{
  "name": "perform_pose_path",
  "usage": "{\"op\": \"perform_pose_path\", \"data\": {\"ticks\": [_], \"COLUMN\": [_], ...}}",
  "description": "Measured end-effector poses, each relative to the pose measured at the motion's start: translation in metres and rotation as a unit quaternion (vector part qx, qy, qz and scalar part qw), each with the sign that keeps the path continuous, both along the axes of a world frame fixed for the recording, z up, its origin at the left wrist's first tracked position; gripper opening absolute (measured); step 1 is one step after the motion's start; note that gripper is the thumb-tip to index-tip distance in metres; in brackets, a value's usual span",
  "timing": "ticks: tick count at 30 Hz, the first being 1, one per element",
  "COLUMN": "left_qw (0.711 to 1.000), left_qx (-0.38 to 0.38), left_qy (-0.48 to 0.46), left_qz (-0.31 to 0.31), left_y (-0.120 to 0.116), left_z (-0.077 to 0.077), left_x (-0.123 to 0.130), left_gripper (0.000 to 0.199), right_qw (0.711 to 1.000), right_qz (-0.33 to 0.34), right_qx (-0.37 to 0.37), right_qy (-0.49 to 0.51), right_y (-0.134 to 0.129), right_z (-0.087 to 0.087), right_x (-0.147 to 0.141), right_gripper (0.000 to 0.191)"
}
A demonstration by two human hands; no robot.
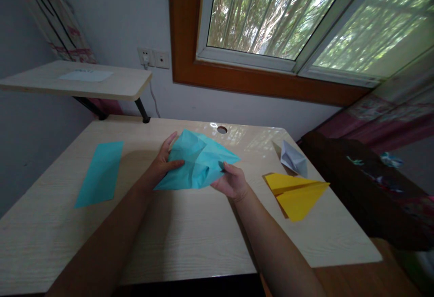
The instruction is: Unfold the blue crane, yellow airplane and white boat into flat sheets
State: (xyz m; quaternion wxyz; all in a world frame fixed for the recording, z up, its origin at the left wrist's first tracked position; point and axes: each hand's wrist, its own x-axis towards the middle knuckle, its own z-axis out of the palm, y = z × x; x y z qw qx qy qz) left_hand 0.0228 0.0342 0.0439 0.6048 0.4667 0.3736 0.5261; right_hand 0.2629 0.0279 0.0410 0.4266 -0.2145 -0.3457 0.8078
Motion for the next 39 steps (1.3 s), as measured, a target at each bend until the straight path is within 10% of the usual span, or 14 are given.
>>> {"op": "perform_pose_path", "data": {"ticks": [11, 19, 30, 39], "left_qw": [0.999, 0.982, 0.968, 0.971], "left_qx": [-0.032, -0.109, -0.083, -0.138], "left_qy": [-0.031, -0.150, -0.177, -0.193], "left_qz": [-0.023, 0.046, -0.158, 0.010], "left_y": [0.002, 0.004, -0.010, -0.003], "left_z": [0.006, 0.011, -0.021, -0.017], "left_x": [-0.006, -0.004, 0.037, 0.036], "left_gripper": [0.101, 0.071, 0.053, 0.030], "right_qw": [0.999, 0.978, 0.934, 0.944], "right_qz": [0.007, -0.197, -0.355, -0.328], "right_qx": [-0.020, -0.071, -0.028, 0.009], "right_qy": [-0.042, -0.018, -0.031, -0.016], "right_y": [0.005, 0.026, 0.025, 0.019], "right_z": [-0.005, -0.015, -0.017, -0.019], "right_x": [0.003, -0.004, -0.022, -0.024], "right_gripper": [0.028, 0.029, 0.029, 0.022]}}
